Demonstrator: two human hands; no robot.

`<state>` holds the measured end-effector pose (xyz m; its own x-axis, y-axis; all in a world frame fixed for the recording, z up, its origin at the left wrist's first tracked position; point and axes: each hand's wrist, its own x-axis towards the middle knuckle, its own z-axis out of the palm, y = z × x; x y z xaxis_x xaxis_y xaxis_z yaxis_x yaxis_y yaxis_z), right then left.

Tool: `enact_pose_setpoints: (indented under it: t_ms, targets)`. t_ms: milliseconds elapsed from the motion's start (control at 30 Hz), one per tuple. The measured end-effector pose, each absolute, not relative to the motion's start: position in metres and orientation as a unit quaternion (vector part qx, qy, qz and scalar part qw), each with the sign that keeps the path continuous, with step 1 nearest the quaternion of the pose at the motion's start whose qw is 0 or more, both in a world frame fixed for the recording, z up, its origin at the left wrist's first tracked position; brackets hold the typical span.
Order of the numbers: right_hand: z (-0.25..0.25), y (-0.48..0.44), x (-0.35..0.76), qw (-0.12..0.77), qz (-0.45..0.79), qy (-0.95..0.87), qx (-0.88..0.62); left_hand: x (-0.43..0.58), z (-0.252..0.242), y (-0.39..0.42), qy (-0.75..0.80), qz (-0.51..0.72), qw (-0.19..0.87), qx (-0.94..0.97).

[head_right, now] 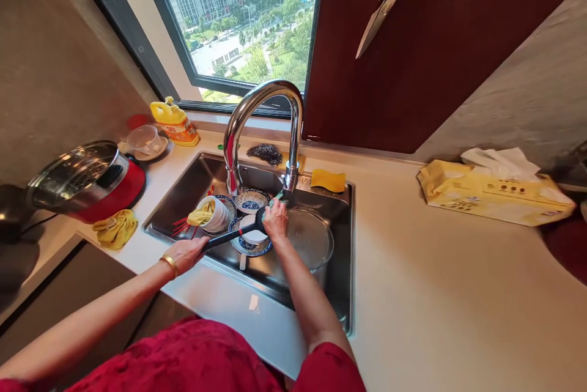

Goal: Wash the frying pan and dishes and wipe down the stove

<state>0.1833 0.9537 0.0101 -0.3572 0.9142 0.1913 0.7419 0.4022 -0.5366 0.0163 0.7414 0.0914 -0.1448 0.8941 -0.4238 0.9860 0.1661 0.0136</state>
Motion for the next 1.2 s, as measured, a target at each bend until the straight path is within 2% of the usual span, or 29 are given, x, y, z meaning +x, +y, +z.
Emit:
enact_pose_setpoints:
  t_ms: [200,433,633,800,933,1067,1200]
  targets:
    - [0.008,0.924,0.173,0.227,0.187,-0.842,-0.453,0.015,0.095,0.75,0.748,-0.13,0.168,0.629]
    - [0.004,0.961,0.188,0.233,0.162,-0.813,-0.509,0.018,0.088,0.745,0.753,-0.128,0.174,0.622]
    - [-0.007,0.932,0.184,0.233,0.21,-0.85,-0.424,0.006,0.091,0.741,0.752,-0.146,0.161,0.622]
    - [-0.021,0.966,0.229,0.27,0.235,-0.777,-0.518,-0.005,0.095,0.727,0.767,-0.153,0.147,0.606]
    - [-0.009,0.996,0.239,0.33,0.266,-0.705,-0.568,-0.011,0.103,0.725,0.782,-0.127,0.122,0.598]
    - [0.009,0.988,0.222,0.38,0.289,-0.714,-0.512,-0.006,0.106,0.728,0.782,-0.117,0.131,0.599]
    - [0.009,0.96,0.199,0.376,0.3,-0.777,-0.405,-0.001,0.104,0.729,0.783,-0.08,0.154,0.598]
